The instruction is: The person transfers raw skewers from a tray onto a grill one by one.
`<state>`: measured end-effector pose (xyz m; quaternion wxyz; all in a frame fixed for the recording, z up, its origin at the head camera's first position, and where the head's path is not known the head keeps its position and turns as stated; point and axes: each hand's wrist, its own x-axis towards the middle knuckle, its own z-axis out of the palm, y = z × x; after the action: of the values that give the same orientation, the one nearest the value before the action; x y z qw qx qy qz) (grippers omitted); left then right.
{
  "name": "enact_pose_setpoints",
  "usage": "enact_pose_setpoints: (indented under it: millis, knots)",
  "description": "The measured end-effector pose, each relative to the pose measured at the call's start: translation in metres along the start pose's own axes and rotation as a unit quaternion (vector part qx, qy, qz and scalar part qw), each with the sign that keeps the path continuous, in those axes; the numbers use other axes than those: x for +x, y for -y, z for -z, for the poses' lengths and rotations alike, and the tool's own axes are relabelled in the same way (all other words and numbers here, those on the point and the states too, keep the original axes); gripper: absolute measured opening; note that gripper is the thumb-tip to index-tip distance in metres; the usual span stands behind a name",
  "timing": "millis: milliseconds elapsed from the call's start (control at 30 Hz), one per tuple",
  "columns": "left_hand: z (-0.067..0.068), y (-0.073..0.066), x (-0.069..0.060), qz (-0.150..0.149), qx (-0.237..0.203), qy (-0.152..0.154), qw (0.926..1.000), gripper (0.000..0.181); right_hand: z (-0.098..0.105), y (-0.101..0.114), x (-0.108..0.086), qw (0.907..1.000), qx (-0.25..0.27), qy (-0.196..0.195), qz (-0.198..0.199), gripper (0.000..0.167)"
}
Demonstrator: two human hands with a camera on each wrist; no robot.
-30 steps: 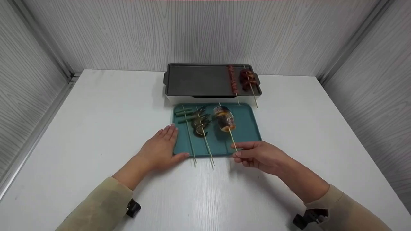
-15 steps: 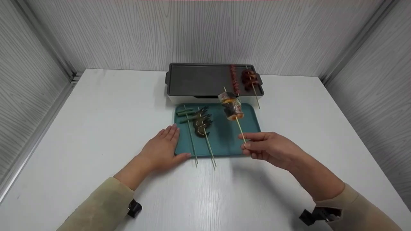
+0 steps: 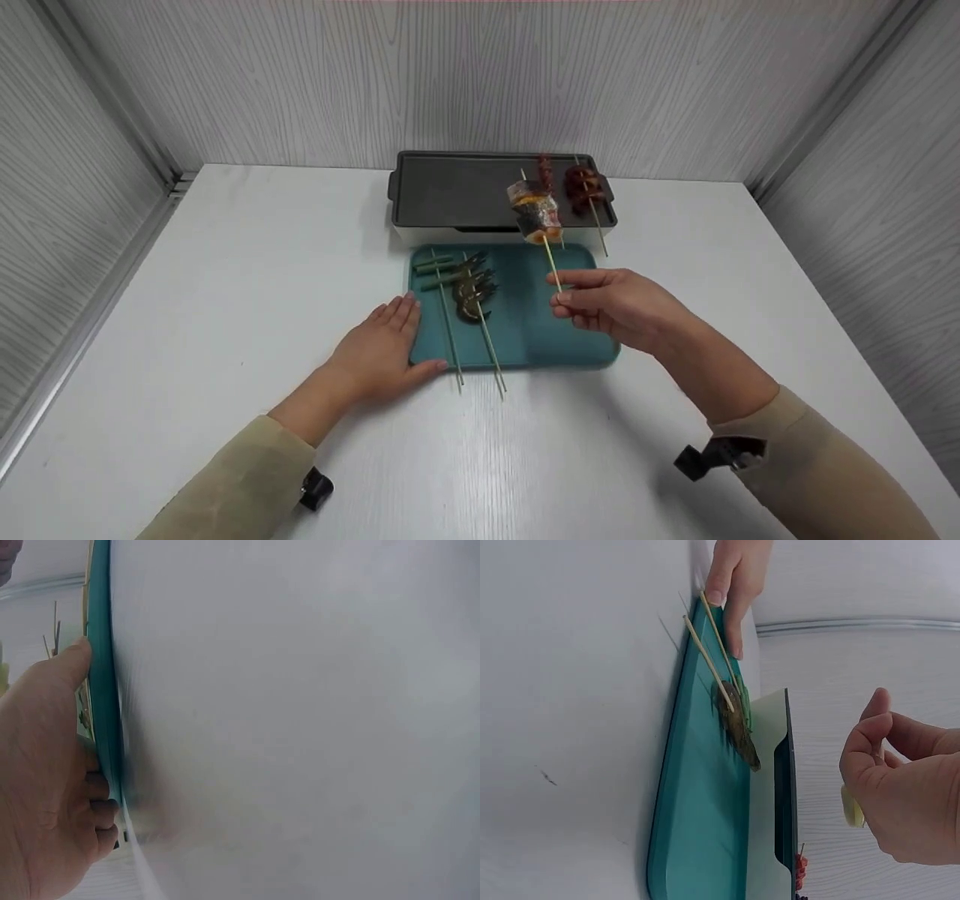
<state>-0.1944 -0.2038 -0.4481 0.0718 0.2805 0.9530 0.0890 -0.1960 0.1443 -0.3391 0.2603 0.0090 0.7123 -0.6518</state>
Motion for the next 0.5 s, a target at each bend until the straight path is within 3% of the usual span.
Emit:
enact_pose_setpoints:
  millis: [500]
  knots:
    - [-0.001, 0.001, 0.000, -0.001, -0.003, -0.003, 1.0000, 0.100, -0.003, 0.024, 0.051, 0.9987, 0.045, -0.025, -0.003, 0.045]
